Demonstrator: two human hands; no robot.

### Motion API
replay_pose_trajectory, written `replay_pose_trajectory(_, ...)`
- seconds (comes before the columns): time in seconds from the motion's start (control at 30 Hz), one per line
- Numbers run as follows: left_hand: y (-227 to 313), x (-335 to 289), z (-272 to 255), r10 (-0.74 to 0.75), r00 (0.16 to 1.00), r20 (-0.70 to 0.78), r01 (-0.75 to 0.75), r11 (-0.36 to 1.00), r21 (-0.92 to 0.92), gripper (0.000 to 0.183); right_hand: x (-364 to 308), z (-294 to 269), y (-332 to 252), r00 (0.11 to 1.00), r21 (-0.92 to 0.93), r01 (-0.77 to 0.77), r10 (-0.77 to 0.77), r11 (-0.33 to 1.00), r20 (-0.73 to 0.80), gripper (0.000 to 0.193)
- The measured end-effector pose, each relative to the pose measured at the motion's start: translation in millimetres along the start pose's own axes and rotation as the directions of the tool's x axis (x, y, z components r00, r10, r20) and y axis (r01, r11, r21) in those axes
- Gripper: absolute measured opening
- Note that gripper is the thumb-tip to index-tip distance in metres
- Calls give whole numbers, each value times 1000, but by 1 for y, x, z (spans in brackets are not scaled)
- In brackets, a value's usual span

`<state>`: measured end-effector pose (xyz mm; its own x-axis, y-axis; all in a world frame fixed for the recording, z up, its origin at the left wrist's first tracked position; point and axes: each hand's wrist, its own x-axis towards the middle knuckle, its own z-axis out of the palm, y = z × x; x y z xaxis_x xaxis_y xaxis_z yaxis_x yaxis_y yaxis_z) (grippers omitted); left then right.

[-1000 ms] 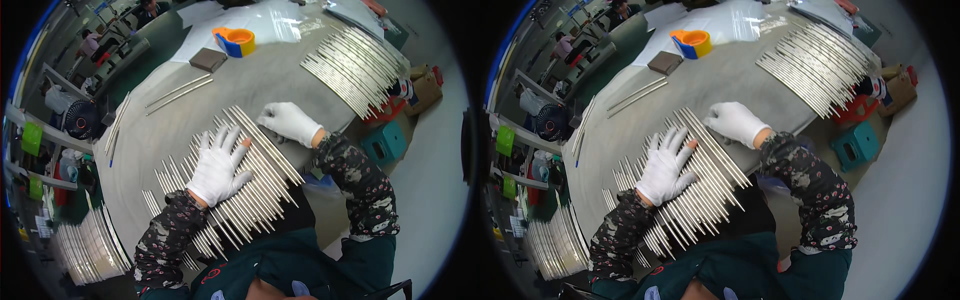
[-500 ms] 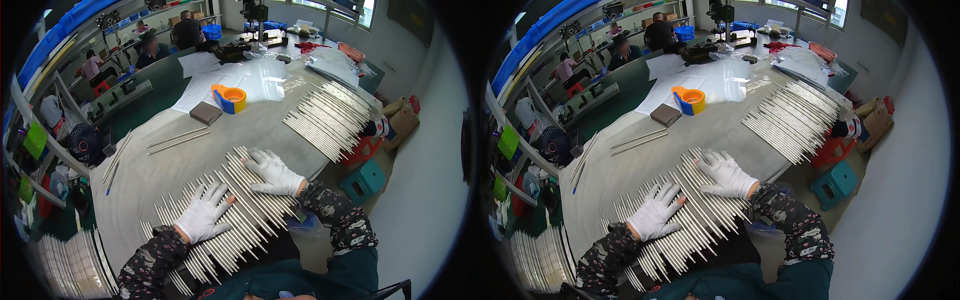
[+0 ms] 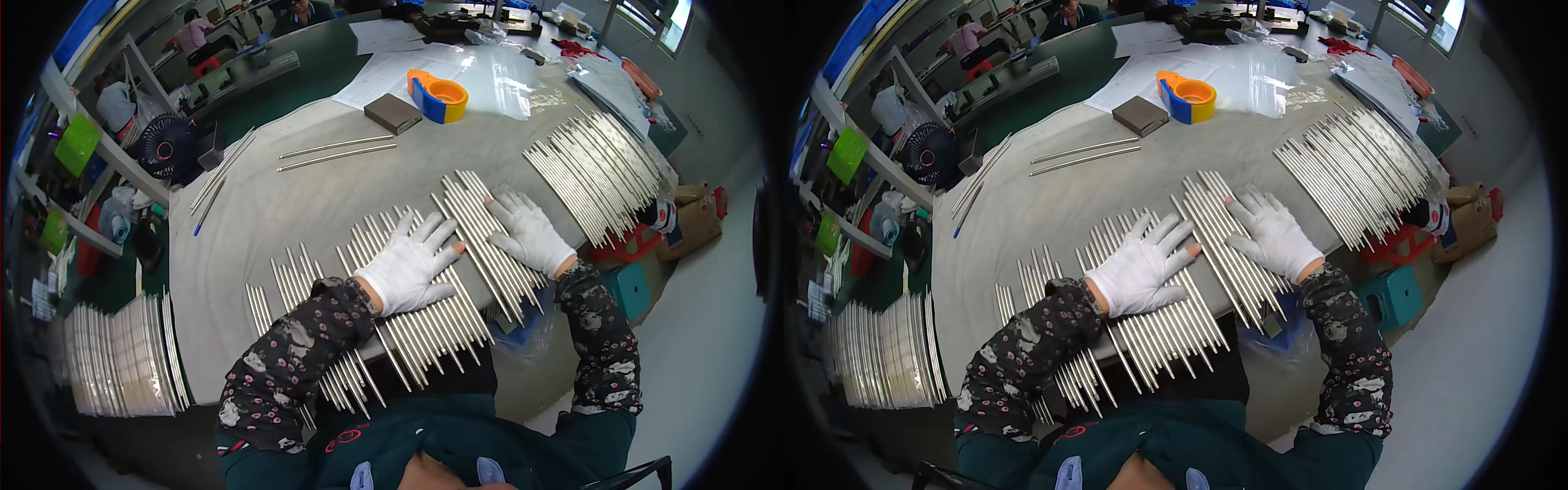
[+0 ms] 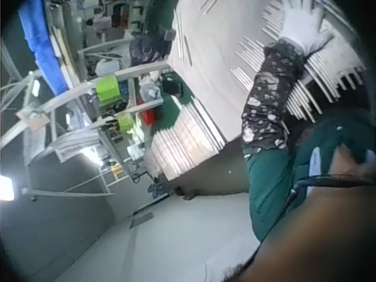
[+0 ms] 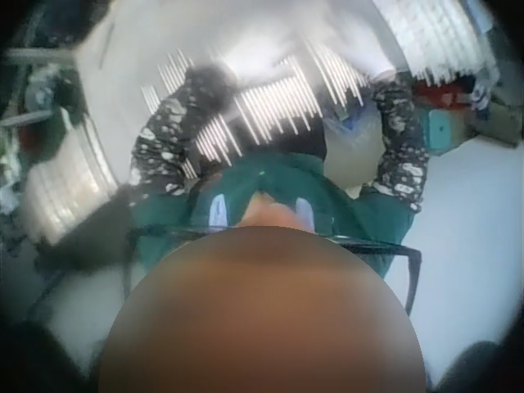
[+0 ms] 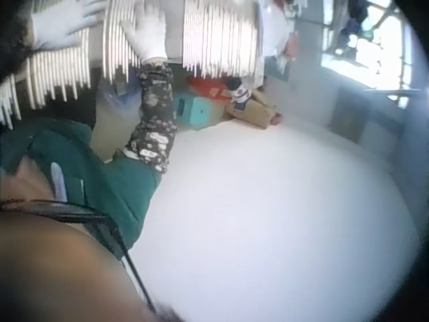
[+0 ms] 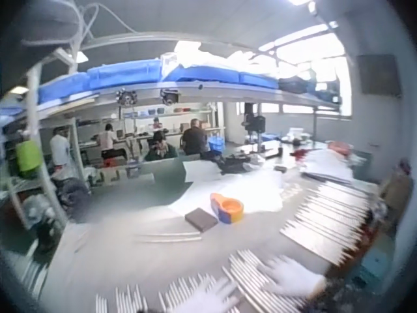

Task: Aligning and sanding the ends of a batch of thin rods on a workbench.

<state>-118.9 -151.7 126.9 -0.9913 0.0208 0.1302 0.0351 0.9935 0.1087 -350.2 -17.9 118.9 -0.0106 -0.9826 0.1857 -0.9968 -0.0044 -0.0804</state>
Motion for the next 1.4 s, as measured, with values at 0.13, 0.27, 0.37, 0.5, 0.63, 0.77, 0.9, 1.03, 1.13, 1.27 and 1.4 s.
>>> replay_pose_trajectory(0.13, 11, 29, 11, -7, 993, -119, 4, 1000, -22, 62, -4, -4, -2, 999, -9, -25, 24, 1000, -34, 59)
replay_pose_trajectory(0.27, 9, 20, 20, 52, 986, -157, -60, 997, -46, 61, -9, -3, -4, 999, -32, -8, 7, 999, -33, 57)
replay_pose_trajectory(0.37, 5, -10, 12, 45, 992, -115, -51, 998, -49, 63, -1, -3, -25, 993, -41, 118, -119, 992, -9, 58)
replay_pose_trajectory(0.5, -4, -70, -5, 43, 998, -44, -45, 998, -47, 67, 22, -7, -82, 969, -38, 242, -240, 970, 61, 60)
replay_pose_trajectory(0.63, -8, -135, -26, -55, 997, 59, 54, 998, 11, 69, 32, -1, -145, 932, 72, 358, -361, 931, 34, 70)
replay_pose_trajectory(0.77, 0, -177, -26, -214, 973, 88, 210, 976, 52, 75, 27, -2, -182, 865, 212, 473, -496, 855, 72, 77)
replay_pose_trajectory(0.9, 52, -219, -20, -481, 877, 11, 480, 872, -100, 87, -10, -27, -197, 822, 394, 496, -564, 774, 72, 83)
replay_pose_trajectory(1.03, 113, -222, -24, -516, 856, 36, 516, 846, -136, 88, -41, -32, -215, 835, 322, 460, -526, 828, 161, 81)
replay_pose_trajectory(1.13, 122, -205, -18, -439, 898, -14, 436, 895, -93, 86, -40, -20, -216, 862, 238, 440, -481, 866, 160, 82)
replay_pose_trajectory(1.27, 118, -184, -14, -440, 898, -18, 432, 887, -166, 91, -26, -12, -222, 902, 153, 399, -417, 904, 114, 83)
replay_pose_trajectory(1.4, 109, -177, -12, -451, 887, -101, 439, 890, -123, 83, -20, -4, -223, 920, 115, 376, -385, 919, 67, 83)
